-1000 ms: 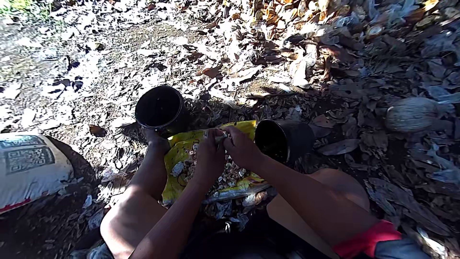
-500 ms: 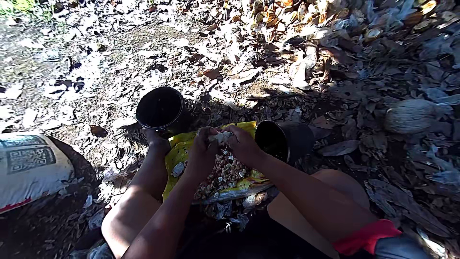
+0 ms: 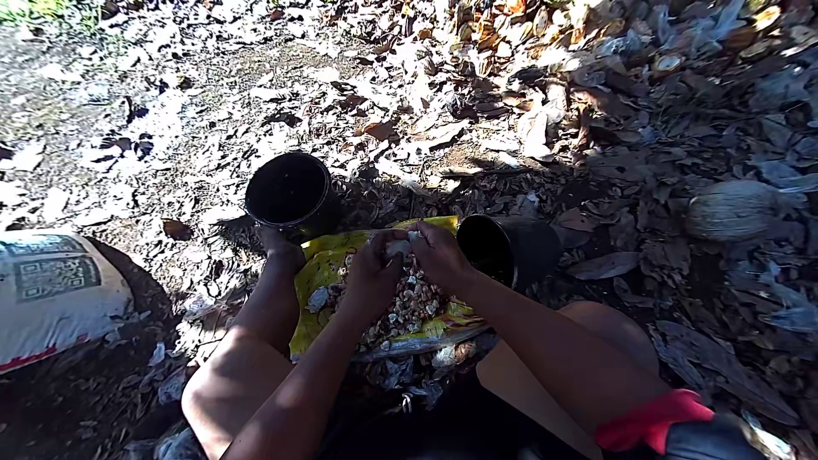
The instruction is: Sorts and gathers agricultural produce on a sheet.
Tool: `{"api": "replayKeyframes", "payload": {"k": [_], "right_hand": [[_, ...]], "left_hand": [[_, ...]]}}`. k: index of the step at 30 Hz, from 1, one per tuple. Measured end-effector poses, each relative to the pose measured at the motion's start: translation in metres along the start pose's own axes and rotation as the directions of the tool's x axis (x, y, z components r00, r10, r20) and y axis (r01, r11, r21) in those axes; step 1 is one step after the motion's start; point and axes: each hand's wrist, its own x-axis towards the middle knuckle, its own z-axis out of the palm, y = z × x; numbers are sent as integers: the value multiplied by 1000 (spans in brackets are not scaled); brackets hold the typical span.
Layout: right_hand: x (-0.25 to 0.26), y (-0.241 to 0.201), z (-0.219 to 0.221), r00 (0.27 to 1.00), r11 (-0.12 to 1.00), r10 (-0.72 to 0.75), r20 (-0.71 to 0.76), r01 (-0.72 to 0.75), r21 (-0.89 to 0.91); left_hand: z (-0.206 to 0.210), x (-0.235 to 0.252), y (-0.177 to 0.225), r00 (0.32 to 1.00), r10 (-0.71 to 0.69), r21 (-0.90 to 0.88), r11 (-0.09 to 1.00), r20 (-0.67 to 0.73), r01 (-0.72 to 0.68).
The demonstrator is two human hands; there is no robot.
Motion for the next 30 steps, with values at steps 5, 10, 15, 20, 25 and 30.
{"api": "replayKeyframes", "payload": {"k": [5,10,15,20,25,30], "right_hand": [[2,0,-3,1000,998,13,19,-11,-66],[0,-2,-4,997,980,-54,64,65,-186],[-1,-4,-3,992,986,-13,122,33,-165],[-1,-3,-3,983,994,-1,185,21,-109],[-1,1,5,978,997,-63,200,70,-31],[-2,4,6,985,998,-70,155,69,9]], "left_hand": [[3,1,1,1000,-16,-12,1000,17,16],[-4,-2,-4,999,-39,-19,999,23,40],[-16,-2,-13,999,-41,-33,999,18,41],[-25,-4,-14,998,-52,-113,992,-37,48],[-19,-3,-13,987,-97,-226,972,-128,66],[-17,-1,-15,985,-88,-214,975,-147,55]]}}
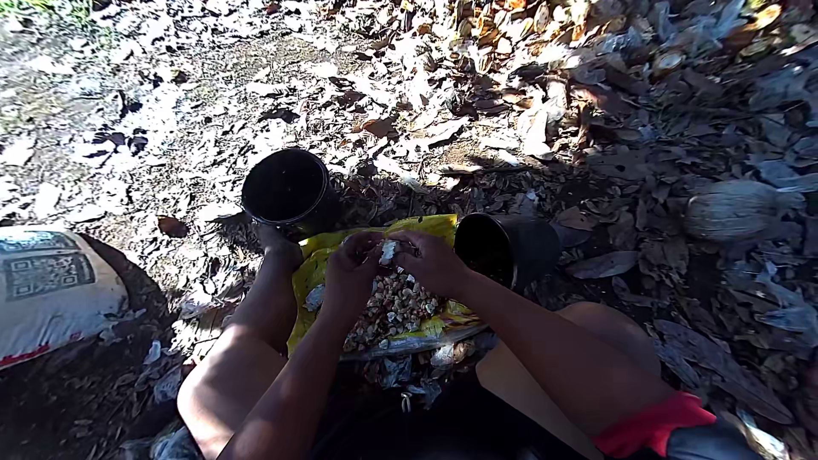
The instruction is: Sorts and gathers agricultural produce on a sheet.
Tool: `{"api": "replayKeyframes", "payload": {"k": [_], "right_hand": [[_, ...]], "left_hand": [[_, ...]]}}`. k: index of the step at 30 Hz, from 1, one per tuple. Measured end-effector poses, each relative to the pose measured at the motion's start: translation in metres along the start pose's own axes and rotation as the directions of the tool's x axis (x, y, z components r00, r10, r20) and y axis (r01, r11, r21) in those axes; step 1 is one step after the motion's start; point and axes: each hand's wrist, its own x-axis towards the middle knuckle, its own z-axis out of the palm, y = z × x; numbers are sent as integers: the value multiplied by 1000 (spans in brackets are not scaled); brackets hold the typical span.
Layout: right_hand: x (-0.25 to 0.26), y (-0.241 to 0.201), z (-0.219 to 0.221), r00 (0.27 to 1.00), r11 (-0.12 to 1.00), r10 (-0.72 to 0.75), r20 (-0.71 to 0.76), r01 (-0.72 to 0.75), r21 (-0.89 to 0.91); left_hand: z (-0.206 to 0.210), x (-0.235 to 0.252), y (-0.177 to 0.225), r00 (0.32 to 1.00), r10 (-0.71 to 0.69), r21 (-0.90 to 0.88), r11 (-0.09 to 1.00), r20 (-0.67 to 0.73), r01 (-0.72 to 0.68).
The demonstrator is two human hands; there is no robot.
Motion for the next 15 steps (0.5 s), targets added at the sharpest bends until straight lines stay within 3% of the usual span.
{"api": "replayKeyframes", "payload": {"k": [6,9,11,15], "right_hand": [[1,0,-1,999,999,1,-37,1,36],[2,-1,1,998,999,18,-52,-16,48],[2,-2,1,998,996,37,-46,-33,86],[0,-4,1,999,986,32,22,-35,164]], "left_hand": [[-2,-3,2,999,2,24,1000,39,-3],[1,-7,2,995,39,151,987,87,-52],[3,-7,0,988,92,360,924,124,-131],[4,-6,2,966,206,681,686,154,-255]]}}
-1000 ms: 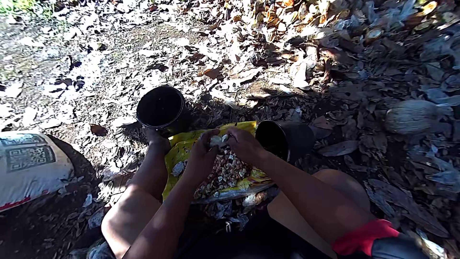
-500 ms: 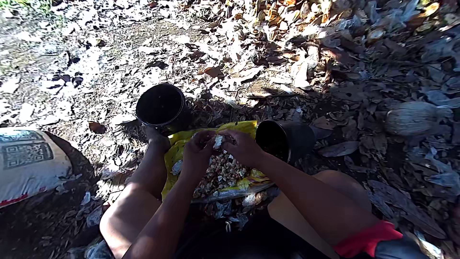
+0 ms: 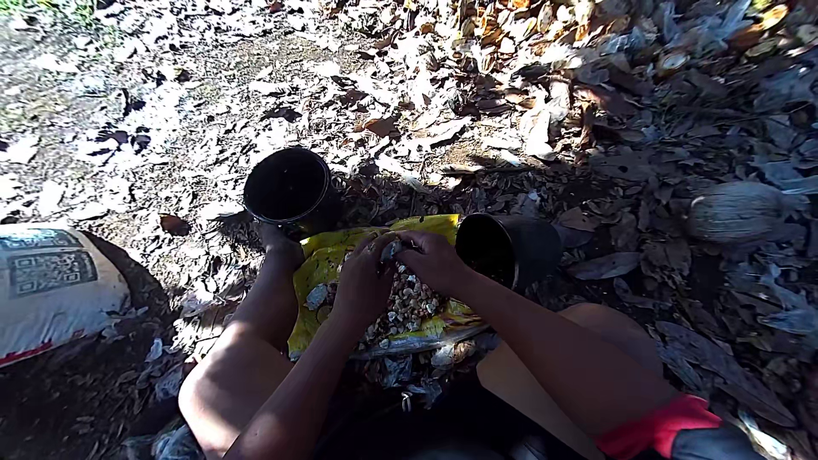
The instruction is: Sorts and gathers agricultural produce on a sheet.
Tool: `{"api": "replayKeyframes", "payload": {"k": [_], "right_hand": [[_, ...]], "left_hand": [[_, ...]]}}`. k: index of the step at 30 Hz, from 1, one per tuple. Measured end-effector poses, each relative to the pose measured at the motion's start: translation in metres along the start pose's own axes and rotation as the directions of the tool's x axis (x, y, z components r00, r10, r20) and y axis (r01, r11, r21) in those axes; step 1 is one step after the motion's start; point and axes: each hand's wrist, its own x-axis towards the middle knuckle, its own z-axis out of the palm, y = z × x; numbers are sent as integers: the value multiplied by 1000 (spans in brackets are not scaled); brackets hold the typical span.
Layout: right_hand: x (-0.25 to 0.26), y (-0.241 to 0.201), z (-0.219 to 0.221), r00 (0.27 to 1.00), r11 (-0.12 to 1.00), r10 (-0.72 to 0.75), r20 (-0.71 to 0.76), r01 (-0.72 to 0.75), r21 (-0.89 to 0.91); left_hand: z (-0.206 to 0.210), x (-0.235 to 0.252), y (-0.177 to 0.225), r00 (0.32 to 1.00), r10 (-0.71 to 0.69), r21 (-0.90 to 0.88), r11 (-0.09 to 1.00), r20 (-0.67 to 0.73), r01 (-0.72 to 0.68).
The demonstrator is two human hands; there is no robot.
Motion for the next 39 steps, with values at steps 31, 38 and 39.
{"api": "replayKeyframes", "payload": {"k": [31,38,39], "right_hand": [[0,10,2,992,968,123,15,-116,-221],[-1,16,3,998,968,52,22,-45,-245],[-3,16,5,999,972,46,24,-39,-233]], "left_hand": [[2,10,23,932,66,271,947,356,-171],[-6,12,23,940,72,228,961,334,-154],[-10,15,22,938,60,206,969,342,-137]]}}
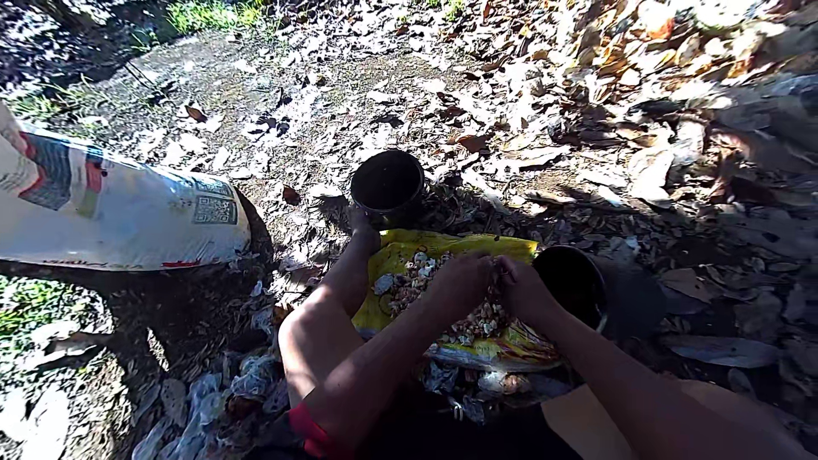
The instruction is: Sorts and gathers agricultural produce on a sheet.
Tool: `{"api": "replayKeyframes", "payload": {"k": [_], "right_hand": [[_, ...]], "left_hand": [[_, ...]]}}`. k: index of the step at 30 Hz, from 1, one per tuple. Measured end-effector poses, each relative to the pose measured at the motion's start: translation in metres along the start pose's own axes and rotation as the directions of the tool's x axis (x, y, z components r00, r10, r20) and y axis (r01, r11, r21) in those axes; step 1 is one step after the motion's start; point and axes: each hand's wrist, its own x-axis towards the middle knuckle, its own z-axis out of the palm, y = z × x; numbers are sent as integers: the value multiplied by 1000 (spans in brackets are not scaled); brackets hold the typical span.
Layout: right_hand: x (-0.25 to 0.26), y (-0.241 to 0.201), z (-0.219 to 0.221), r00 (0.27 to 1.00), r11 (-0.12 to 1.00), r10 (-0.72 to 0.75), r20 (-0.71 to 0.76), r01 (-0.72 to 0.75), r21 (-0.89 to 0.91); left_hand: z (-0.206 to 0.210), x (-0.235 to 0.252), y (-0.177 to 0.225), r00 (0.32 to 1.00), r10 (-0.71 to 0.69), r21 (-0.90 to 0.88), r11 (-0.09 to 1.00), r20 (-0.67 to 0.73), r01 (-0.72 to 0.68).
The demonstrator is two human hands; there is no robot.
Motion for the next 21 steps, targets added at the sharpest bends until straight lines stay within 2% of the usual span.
{"api": "replayKeyframes", "payload": {"k": [2,5,9,13,16,21], "right_hand": [[-3,-3,0,1000,996,24,0,-24,81],[-3,-11,-4,998,973,54,22,-57,225],[0,-18,-9,997,966,46,63,-60,250],[2,-18,-12,998,960,67,8,-67,270],[3,-15,-13,997,979,18,-75,-2,204],[-1,-16,-15,980,990,-116,-162,102,-96]], "left_hand": [[-6,1,-4,1000,-11,-53,999,16,12],[-1,-2,-16,995,-45,-217,976,-86,26],[1,-8,-23,956,-182,-420,905,-231,71],[3,-8,-22,930,-305,-628,770,-207,113],[7,-7,-23,931,-318,-722,685,-178,96],[12,-5,-19,922,-371,-837,536,-115,111]]}}
